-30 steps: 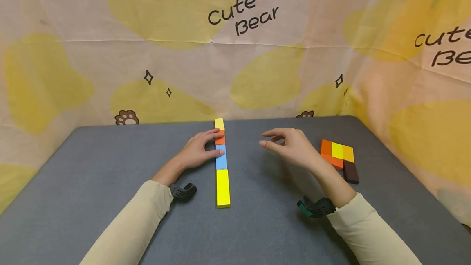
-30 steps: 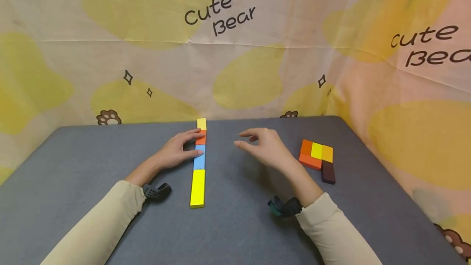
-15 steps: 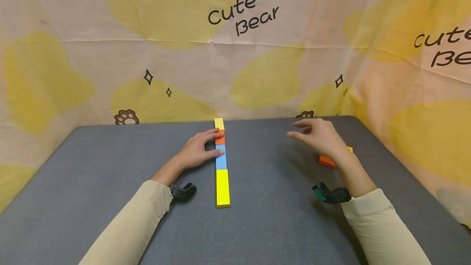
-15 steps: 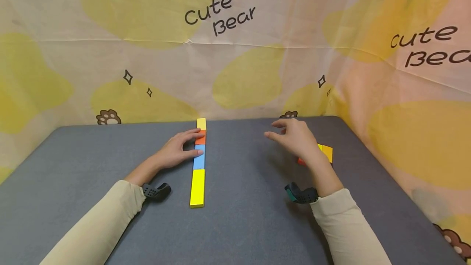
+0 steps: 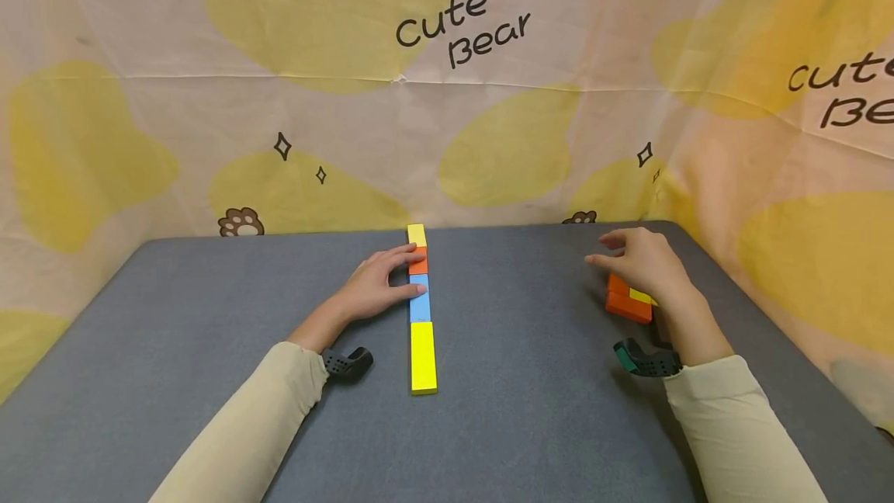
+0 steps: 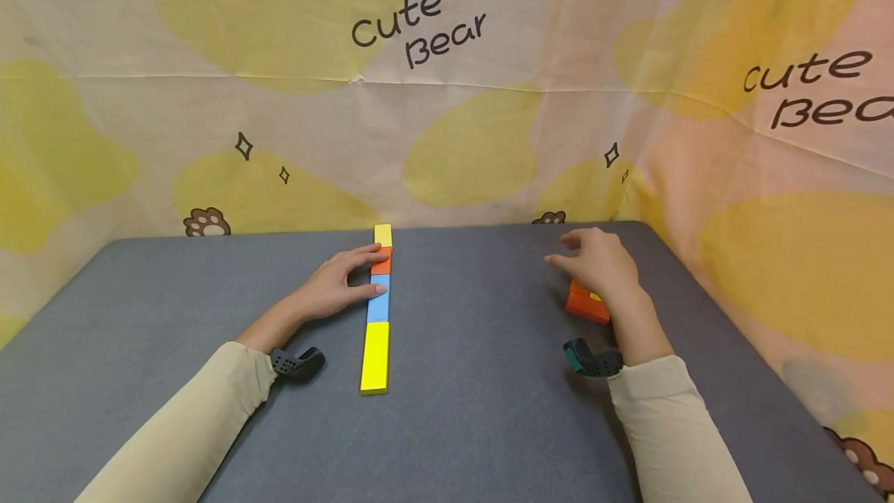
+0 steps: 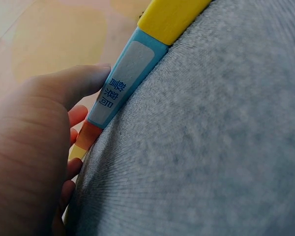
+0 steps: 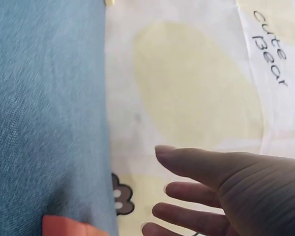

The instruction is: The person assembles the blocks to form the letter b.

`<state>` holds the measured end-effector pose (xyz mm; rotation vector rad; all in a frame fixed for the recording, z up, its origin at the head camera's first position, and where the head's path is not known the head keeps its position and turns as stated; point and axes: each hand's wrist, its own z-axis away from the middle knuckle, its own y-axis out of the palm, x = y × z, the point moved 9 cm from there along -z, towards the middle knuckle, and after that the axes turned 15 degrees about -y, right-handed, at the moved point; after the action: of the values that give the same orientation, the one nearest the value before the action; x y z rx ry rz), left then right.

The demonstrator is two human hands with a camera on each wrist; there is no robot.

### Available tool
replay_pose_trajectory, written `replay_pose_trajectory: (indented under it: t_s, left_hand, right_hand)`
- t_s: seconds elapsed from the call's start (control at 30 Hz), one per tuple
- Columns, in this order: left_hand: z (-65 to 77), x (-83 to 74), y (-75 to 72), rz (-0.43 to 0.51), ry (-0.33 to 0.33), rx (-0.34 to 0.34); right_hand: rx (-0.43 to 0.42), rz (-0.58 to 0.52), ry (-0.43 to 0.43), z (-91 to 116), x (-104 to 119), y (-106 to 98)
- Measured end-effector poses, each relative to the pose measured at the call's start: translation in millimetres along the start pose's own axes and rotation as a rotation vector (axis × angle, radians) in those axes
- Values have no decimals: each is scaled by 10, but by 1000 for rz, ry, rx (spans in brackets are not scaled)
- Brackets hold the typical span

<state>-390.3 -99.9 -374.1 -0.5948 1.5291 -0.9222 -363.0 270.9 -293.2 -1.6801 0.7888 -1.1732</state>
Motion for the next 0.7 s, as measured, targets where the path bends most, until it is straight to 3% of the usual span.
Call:
replay_pose_trajectory:
  t_s: [0.37,0.7]
  left_hand:
    - [2,1,-11,-4,5,-4]
    - [9,3,-19,3,6,-5]
  right_hand:
    - [138,67,71,37,-184,155]
    - [126,108,139,75,-353,195]
